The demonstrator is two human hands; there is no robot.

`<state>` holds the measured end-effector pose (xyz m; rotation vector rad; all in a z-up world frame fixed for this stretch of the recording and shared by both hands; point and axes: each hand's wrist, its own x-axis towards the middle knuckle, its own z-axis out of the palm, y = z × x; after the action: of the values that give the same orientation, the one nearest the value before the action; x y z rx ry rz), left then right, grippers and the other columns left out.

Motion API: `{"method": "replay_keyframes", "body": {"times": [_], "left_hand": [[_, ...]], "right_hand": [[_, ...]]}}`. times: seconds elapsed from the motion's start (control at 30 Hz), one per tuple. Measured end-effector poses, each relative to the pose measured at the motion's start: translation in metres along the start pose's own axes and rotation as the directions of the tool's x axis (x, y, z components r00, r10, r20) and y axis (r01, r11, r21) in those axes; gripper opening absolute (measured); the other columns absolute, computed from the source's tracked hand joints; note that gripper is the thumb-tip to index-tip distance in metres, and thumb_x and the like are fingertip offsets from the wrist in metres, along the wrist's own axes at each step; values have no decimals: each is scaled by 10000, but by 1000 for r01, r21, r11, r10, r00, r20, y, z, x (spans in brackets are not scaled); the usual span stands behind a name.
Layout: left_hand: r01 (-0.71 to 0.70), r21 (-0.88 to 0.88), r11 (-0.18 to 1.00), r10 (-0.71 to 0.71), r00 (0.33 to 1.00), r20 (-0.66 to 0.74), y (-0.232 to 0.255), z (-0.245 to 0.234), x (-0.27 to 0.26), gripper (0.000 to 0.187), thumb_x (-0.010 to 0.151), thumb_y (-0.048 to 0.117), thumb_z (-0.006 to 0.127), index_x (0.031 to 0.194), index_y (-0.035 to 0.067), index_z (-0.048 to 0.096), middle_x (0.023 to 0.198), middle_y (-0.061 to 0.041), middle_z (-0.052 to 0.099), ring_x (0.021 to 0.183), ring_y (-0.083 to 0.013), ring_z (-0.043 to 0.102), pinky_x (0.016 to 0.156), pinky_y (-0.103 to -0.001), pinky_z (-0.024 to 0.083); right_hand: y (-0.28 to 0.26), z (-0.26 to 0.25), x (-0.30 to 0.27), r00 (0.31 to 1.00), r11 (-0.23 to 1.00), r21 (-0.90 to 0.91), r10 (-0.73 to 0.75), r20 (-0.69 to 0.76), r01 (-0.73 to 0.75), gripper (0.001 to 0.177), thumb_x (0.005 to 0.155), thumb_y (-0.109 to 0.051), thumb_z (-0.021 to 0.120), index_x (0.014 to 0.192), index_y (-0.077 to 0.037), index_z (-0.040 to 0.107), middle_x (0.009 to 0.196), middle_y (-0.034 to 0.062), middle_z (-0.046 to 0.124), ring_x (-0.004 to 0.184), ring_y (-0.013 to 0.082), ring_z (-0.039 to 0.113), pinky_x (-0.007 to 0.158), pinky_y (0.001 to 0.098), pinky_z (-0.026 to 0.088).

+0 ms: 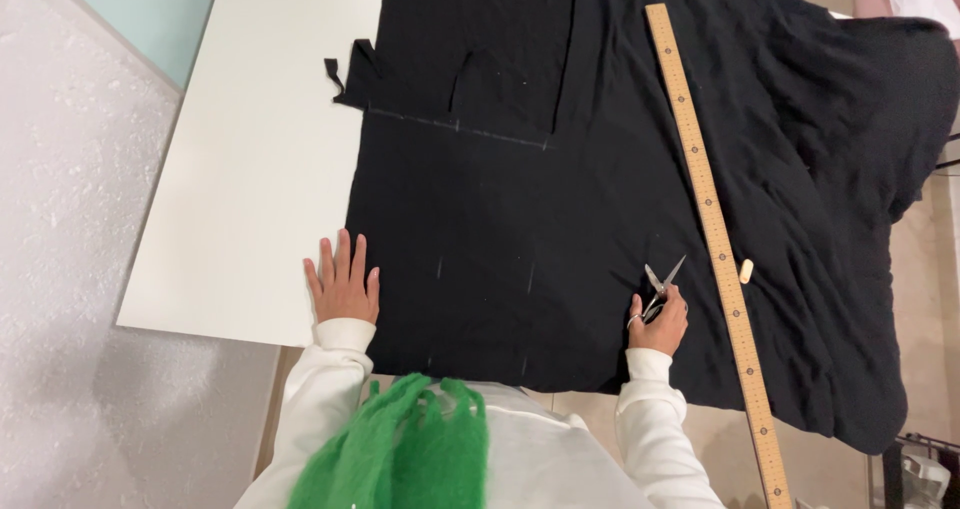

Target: The person measures a piece of black fabric on a white table using a wooden ruler and chalk to mark lines. They then use scissors to cut the fabric along the marked lines, separating a rectangular section from the main piece.

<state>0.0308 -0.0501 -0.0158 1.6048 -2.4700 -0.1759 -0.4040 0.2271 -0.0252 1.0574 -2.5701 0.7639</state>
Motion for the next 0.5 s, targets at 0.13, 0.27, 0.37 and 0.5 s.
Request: {"method": "replay_keyframes", "body": {"times": [0.13, 0.27, 0.37, 0.5], "left_hand": [[-10, 29, 1000, 8, 999, 54, -3, -1, -2, 652, 1050, 468, 414, 1633, 200, 300, 1736, -63, 153, 1597, -329, 88, 1269, -580, 42], [21, -321, 947, -11, 999, 33, -13, -4, -13, 738, 1057, 448, 464, 1652, 72, 240, 1734, -144, 147, 1599, -350, 108, 1266, -597, 49], [54, -571, 819, -98, 994, -48, -18, -15, -44, 745, 1068, 395, 541, 1649, 40, 239, 1739, -177, 151, 1616, -361, 132, 1304, -560, 113], [177, -517, 838, -250, 965, -75, -13, -26, -103, 717, 1055, 328, 597, 1642, 57, 287, 1747, -148, 213, 1638, -359, 188, 1339, -548, 152]], "right_hand": [[4, -2, -2, 1000, 1000, 12, -18, 9, 18, 625, 887, -208, 843, 1396, -16, 535, 1227, 177, 631, 1150, 392, 596, 984, 496, 461], [7, 1, 0, 999, 1000, 7, -13, 31, 13, 621, 885, -185, 854, 1388, -8, 536, 1245, 196, 623, 1158, 417, 584, 996, 504, 462], [-1, -6, -1, 999, 998, 44, -36, 30, 35, 613, 888, -147, 857, 1393, -7, 539, 1286, 201, 625, 1175, 425, 585, 1012, 509, 456], [3, -6, -2, 998, 996, 85, -42, 51, 38, 624, 891, -150, 873, 1395, -2, 535, 1299, 212, 616, 1189, 439, 581, 1026, 501, 459]]}}
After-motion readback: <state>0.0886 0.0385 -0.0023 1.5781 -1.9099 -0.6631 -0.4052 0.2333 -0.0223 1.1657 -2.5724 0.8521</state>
